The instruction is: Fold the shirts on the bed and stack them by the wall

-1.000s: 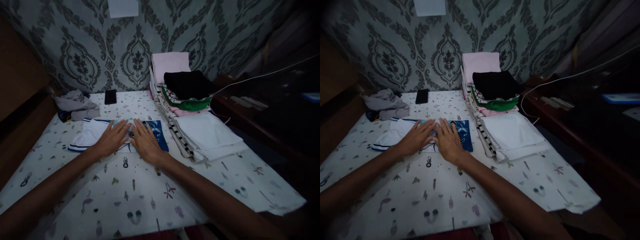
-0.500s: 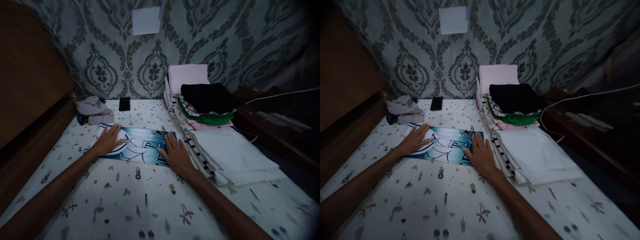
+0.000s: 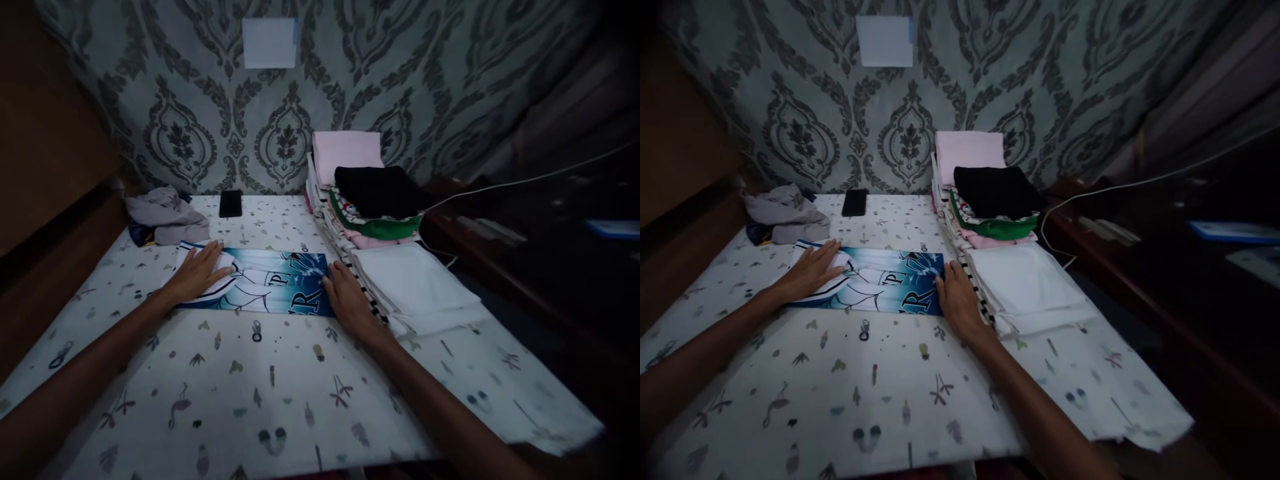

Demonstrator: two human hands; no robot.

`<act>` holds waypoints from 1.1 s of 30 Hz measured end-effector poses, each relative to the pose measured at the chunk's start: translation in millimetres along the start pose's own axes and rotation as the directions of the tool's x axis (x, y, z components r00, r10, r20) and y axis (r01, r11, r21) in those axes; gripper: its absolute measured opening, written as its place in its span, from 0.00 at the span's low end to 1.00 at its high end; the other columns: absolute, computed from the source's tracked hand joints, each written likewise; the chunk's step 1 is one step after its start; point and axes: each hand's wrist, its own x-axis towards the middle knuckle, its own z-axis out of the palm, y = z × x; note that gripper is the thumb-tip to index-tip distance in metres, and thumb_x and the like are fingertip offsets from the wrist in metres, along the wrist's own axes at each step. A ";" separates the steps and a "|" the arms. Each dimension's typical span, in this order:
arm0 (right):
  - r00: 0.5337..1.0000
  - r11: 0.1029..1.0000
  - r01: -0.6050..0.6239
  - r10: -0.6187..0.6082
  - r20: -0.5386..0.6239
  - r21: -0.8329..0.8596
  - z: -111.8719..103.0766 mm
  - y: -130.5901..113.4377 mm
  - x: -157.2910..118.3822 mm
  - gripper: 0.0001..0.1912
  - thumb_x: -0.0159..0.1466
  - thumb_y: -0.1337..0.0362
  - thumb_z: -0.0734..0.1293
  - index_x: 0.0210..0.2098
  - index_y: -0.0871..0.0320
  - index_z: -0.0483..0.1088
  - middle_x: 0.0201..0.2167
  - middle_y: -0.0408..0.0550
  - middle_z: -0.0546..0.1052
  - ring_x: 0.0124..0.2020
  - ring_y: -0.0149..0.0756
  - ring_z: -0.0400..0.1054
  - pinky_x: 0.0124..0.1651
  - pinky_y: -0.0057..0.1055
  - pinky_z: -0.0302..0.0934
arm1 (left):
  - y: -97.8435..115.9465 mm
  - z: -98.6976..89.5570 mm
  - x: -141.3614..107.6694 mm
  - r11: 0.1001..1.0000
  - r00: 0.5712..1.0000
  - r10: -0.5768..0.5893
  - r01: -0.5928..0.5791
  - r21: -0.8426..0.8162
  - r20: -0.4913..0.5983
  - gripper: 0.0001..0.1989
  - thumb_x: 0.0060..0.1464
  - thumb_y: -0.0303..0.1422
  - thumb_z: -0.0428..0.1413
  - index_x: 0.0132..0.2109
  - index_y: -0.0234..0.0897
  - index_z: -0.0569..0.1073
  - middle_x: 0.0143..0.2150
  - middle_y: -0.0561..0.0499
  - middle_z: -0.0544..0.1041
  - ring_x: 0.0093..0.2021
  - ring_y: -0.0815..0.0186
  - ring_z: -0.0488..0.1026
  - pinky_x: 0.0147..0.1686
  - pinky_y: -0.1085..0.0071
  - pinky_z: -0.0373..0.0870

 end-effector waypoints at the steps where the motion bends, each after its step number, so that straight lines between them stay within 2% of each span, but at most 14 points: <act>1: 1.000 1.000 -0.020 0.020 -0.003 -0.004 -4.8 -0.4 -1.8 0.26 0.73 0.56 0.50 0.57 0.66 0.68 0.57 0.66 0.70 0.60 0.51 0.63 0.62 0.47 0.59 | 3.5 -2.2 1.1 1.000 0.999 0.014 -0.015 -0.021 -0.042 0.38 0.66 0.52 0.37 0.72 0.29 0.53 0.74 0.38 0.54 0.74 0.52 0.47 0.70 0.50 0.46; 4: 0.997 0.996 -0.065 0.068 0.043 -0.062 -20.2 -8.6 -7.7 0.22 0.72 0.55 0.54 0.47 0.65 0.72 0.46 0.63 0.72 0.50 0.50 0.67 0.55 0.44 0.62 | 28.8 -13.7 12.7 0.980 0.977 0.154 -0.170 -0.101 -0.147 0.29 0.68 0.46 0.40 0.65 0.33 0.66 0.69 0.39 0.65 0.69 0.52 0.60 0.67 0.53 0.55; 6: 0.992 0.991 -0.081 0.091 0.085 -0.109 -28.8 -17.2 -12.9 0.20 0.71 0.54 0.57 0.45 0.64 0.71 0.45 0.61 0.72 0.49 0.50 0.67 0.53 0.43 0.62 | 58.2 -21.8 30.0 0.933 0.946 0.292 -0.313 -0.176 -0.139 0.23 0.68 0.41 0.41 0.57 0.36 0.72 0.62 0.41 0.73 0.61 0.55 0.69 0.61 0.58 0.64; 8: 0.985 0.984 -0.113 0.130 0.116 -0.140 -35.0 -24.6 -19.8 0.19 0.71 0.54 0.58 0.46 0.63 0.70 0.46 0.61 0.72 0.50 0.51 0.67 0.50 0.42 0.62 | 93.8 -26.1 53.9 0.882 0.915 0.394 -0.402 -0.245 -0.081 0.18 0.68 0.36 0.42 0.54 0.37 0.74 0.56 0.44 0.77 0.55 0.58 0.73 0.55 0.62 0.68; 12: 0.970 0.969 -0.190 0.210 0.123 -0.158 -41.3 -31.4 -33.7 0.15 0.69 0.55 0.62 0.45 0.61 0.69 0.45 0.59 0.72 0.47 0.50 0.68 0.44 0.39 0.62 | 158.5 -20.8 105.0 0.872 0.893 0.445 -0.416 -0.258 0.067 0.16 0.62 0.29 0.50 0.55 0.35 0.72 0.55 0.43 0.76 0.56 0.57 0.71 0.55 0.64 0.66; 15: 0.971 0.972 -0.193 0.209 0.117 -0.133 -41.3 -30.8 -37.0 0.09 0.67 0.59 0.65 0.42 0.59 0.68 0.43 0.55 0.73 0.44 0.45 0.69 0.42 0.36 0.60 | 184.5 -13.2 132.9 0.886 0.892 0.430 -0.386 -0.258 0.140 0.18 0.56 0.28 0.56 0.54 0.34 0.73 0.53 0.43 0.77 0.54 0.57 0.72 0.51 0.66 0.67; 17: 0.973 0.977 -0.188 0.198 0.116 -0.098 -39.7 -29.4 -35.2 0.05 0.66 0.62 0.65 0.37 0.57 0.68 0.41 0.53 0.73 0.41 0.42 0.69 0.41 0.34 0.59 | 190.3 -10.5 145.5 0.896 0.893 0.411 -0.359 -0.262 0.181 0.18 0.51 0.28 0.59 0.51 0.35 0.74 0.48 0.45 0.78 0.49 0.58 0.74 0.45 0.69 0.69; 19: 0.977 0.982 -0.183 0.188 0.106 -0.053 -37.7 -28.0 -31.8 0.05 0.65 0.63 0.65 0.32 0.55 0.67 0.38 0.50 0.72 0.39 0.40 0.68 0.39 0.33 0.58 | 190.4 -9.7 153.7 0.908 0.896 0.385 -0.324 -0.265 0.221 0.16 0.48 0.27 0.61 0.47 0.35 0.76 0.43 0.47 0.79 0.44 0.60 0.75 0.40 0.71 0.68; 22: 0.974 0.976 -0.214 0.210 0.080 0.037 -36.5 -26.6 -26.7 0.06 0.62 0.65 0.65 0.28 0.54 0.64 0.34 0.47 0.72 0.37 0.39 0.67 0.37 0.32 0.56 | 187.2 -9.4 159.2 0.915 0.899 0.362 -0.292 -0.277 0.246 0.13 0.46 0.26 0.61 0.42 0.35 0.77 0.41 0.49 0.80 0.42 0.62 0.75 0.38 0.73 0.67; 24: 0.966 0.960 -0.253 0.243 0.089 0.122 -37.5 -26.5 -24.3 0.06 0.60 0.65 0.65 0.28 0.54 0.63 0.30 0.45 0.72 0.33 0.37 0.66 0.34 0.32 0.54 | 185.8 -9.2 160.4 0.913 0.903 0.355 -0.281 -0.294 0.240 0.15 0.46 0.25 0.61 0.44 0.35 0.76 0.44 0.49 0.79 0.44 0.64 0.74 0.39 0.74 0.66; 27: 0.953 0.920 -0.299 0.272 0.136 0.254 -40.0 -27.8 -21.6 0.04 0.60 0.64 0.63 0.28 0.53 0.63 0.24 0.41 0.72 0.27 0.35 0.65 0.31 0.31 0.52 | 186.1 -9.6 163.2 0.910 0.908 0.341 -0.253 -0.329 0.245 0.23 0.44 0.26 0.63 0.50 0.34 0.74 0.47 0.48 0.78 0.44 0.64 0.73 0.37 0.75 0.66; 29: 0.942 0.890 -0.332 0.297 0.155 0.312 -40.8 -29.0 -19.9 0.02 0.59 0.66 0.63 0.30 0.53 0.64 0.23 0.39 0.72 0.26 0.35 0.66 0.31 0.30 0.53 | 187.4 -10.9 166.9 0.905 0.899 0.340 -0.232 -0.357 0.276 0.24 0.41 0.26 0.65 0.49 0.33 0.74 0.42 0.49 0.79 0.39 0.64 0.73 0.34 0.74 0.65; 33: 0.928 0.861 -0.373 0.344 0.145 0.346 -40.0 -27.1 -17.0 0.09 0.56 0.66 0.66 0.37 0.55 0.68 0.23 0.39 0.73 0.27 0.35 0.68 0.33 0.30 0.56 | 190.5 -15.1 172.4 0.880 0.861 0.373 -0.209 -0.428 0.347 0.14 0.37 0.24 0.65 0.35 0.32 0.76 0.25 0.55 0.73 0.28 0.67 0.68 0.28 0.73 0.63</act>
